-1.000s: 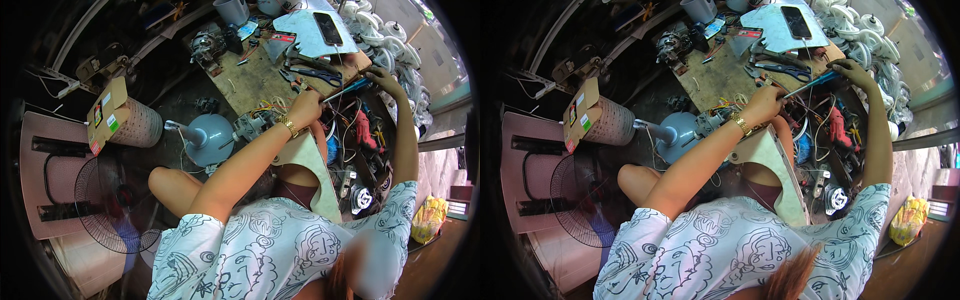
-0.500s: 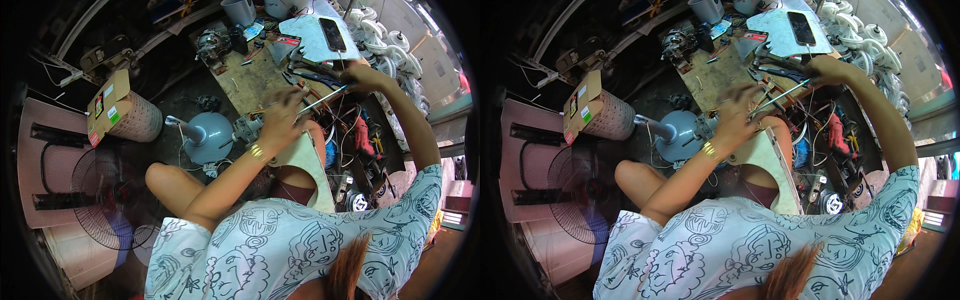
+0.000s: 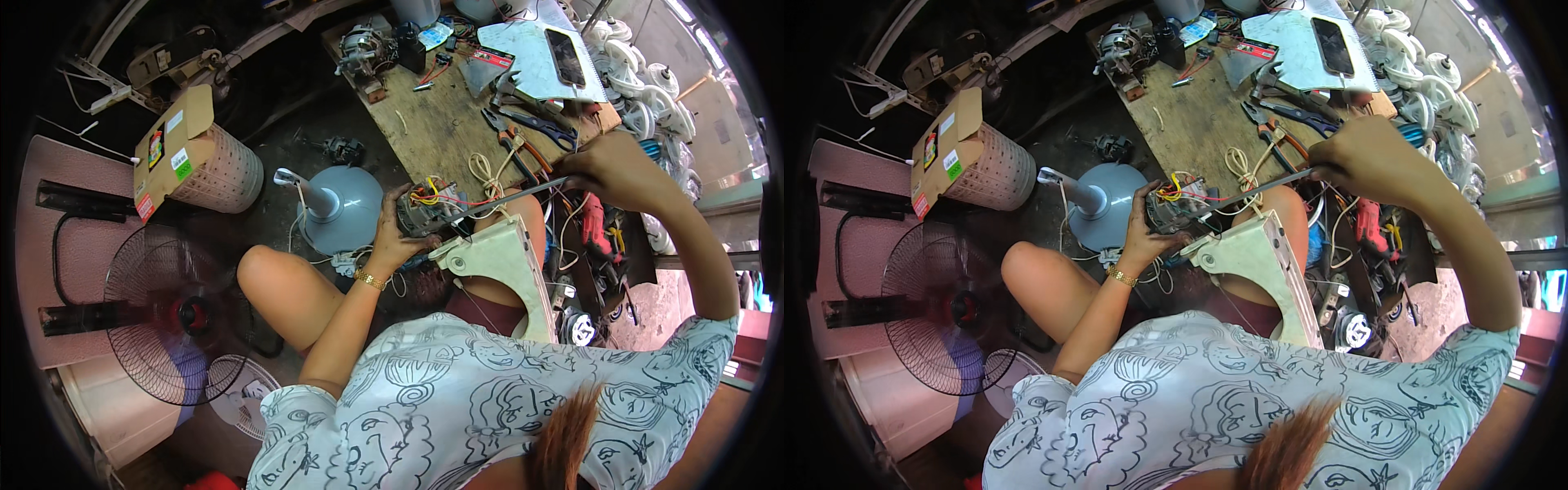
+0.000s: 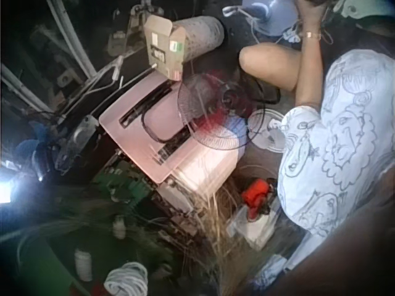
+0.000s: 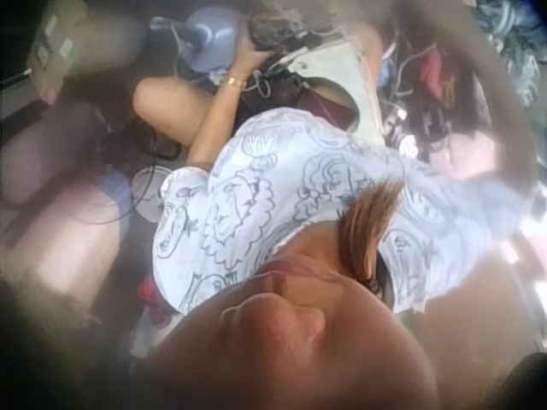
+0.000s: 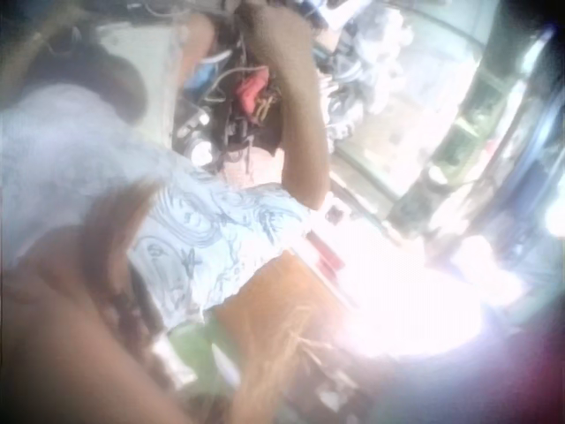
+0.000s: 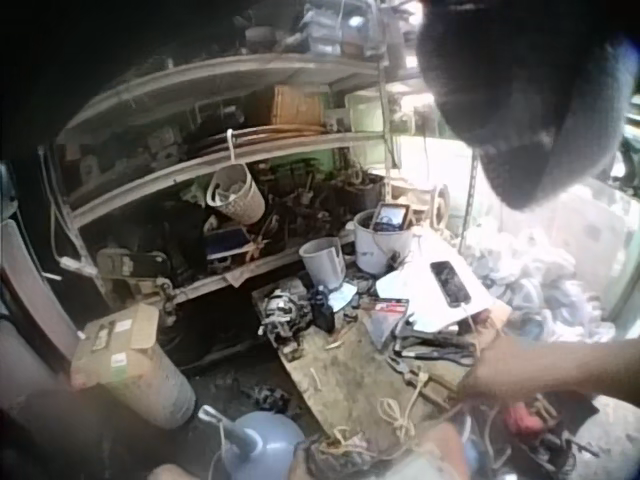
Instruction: The person works on appliance components, using a drill to remove screws, handling a motor assembly, and using a screwdriver to manipulate wires and parts on a plastic housing while sitting on the floor.
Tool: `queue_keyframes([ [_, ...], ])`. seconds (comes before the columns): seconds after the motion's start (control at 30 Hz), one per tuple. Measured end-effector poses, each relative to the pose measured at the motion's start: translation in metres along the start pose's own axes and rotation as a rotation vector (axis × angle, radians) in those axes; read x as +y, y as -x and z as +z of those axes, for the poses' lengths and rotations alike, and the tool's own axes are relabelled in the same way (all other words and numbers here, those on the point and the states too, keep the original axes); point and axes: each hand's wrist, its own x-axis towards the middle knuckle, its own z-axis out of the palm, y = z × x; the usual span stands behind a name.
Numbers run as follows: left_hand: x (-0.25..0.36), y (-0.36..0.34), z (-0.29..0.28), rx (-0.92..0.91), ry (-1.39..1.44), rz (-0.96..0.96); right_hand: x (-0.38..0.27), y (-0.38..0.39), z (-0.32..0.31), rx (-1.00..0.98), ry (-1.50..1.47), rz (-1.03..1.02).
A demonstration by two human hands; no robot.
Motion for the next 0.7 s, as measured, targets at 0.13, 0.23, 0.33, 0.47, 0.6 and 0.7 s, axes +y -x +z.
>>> queue_keyframes([
  [0.13, -0.013, 0.003, 0.002, 0.05, 0.016, 0.087, -0.023, 0.025, -0.036, 0.046, 0.053, 0.091],
  [0.23, 0.008, -0.002, 0.002, 0.04, -0.131, 0.145, -0.046, 0.043, -0.04, 0.0, 0.1, 0.167],
  [0.33, 0.013, -0.003, 0.001, 0.049, -0.155, 0.17, -0.063, 0.044, -0.041, -0.053, 0.182, 0.217],
  [0.47, 0.011, 0.002, 0.003, 0.098, -0.158, 0.183, -0.07, 0.045, -0.046, -0.058, 0.157, 0.232],
  [0.6, 0.005, 0.008, 0.004, 0.132, -0.158, 0.169, -0.068, 0.046, -0.04, -0.066, 0.153, 0.227],
  [0.7, 0.008, 0.007, 0.004, 0.14, -0.164, 0.177, -0.067, 0.044, -0.039, -0.086, 0.134, 0.225],
])
